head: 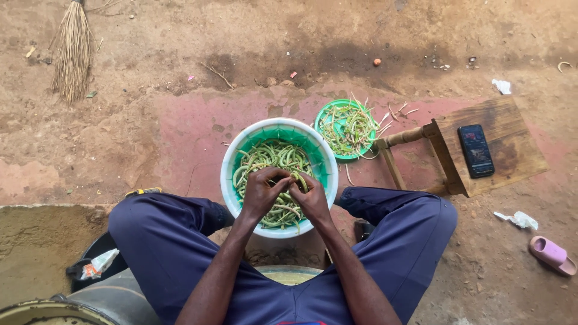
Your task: The person sits cross-legged and uses both hands to snap the ends off green beans and remove the strings. The beans are taken from a white bowl, and the trimmed pieces are placed into a green bowl on the ground.
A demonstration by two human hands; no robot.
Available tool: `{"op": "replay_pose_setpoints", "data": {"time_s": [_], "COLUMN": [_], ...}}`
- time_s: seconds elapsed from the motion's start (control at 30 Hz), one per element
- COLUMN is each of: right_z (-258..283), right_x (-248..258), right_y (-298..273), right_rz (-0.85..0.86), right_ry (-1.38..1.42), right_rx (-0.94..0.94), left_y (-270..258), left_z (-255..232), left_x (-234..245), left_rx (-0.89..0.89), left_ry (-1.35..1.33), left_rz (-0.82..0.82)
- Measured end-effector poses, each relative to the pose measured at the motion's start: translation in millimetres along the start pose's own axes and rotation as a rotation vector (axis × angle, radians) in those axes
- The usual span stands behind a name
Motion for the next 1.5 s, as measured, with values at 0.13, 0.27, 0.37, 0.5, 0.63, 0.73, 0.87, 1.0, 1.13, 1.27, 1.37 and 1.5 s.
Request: {"op": "replay_pose_setpoints", "data": {"time_s": [0.13, 0.27, 0.37, 0.5, 0.63, 0.73, 0.87, 1.0, 1.13, 1.27, 1.37, 1.5], "right_z": [1, -18, -15, -61, -48, -56, -80, -98, -108, -123, -156, -43], "right_x": [1, 4, 3, 12, 2, 1, 5, 5, -4, -11, -6, -18], "right_y": [0, -1, -1, 6, 5, 9, 13, 9, 9, 11, 20, 0], "right_rz": [-0.007, -0.040, -0.067, -0.116, -0.103, -0.122, -0.138, -0.130, -0.113, -0.100, -0.112, -0.110], "right_ry": [0.030, 0.001, -0.085, -0.368, -0.405, -0.438, -0.378, -0.326, -0.263, -0.174, -0.105, 0.063], "right_rx": [0.033, 0.026, 0.047, 0.153, 0.176, 0.188, 0.106, -0.036, -0.090, -0.148, -0.178, -0.221], "left_y": [-1, -1, -1, -3, -3, -3, -7, -11, -12, -14, -13, -7], "left_z": [1, 2, 5, 20, 41, 57, 79, 104, 143, 147, 162, 108], "left_x": [-1, -5, -6, -8, -9, -15, -30, -39, -43, -38, -39, -33], "left_rx": [-0.004, -0.012, -0.005, 0.122, 0.196, 0.272, 0.308, 0.352, 0.431, 0.472, 0.451, 0.448], "left_ry": [0.009, 0.061, 0.106, 0.104, -0.035, -0.117, -0.141, -0.100, -0.065, -0.009, -0.009, -0.072], "left_rz": [0.014, 0.031, 0.063, 0.158, 0.161, 0.128, 0.086, 0.057, -0.004, -0.072, -0.122, -0.157]}}
Point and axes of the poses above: each hand's wrist, its own y-axis towards the middle knuckle, its own x-axis out of the back of the hand, z = x × y, the point moved 3 cm from there along y, towards the middle knuckle, and after that the axes turned 4 degrees about z, right-handed, at the moved point
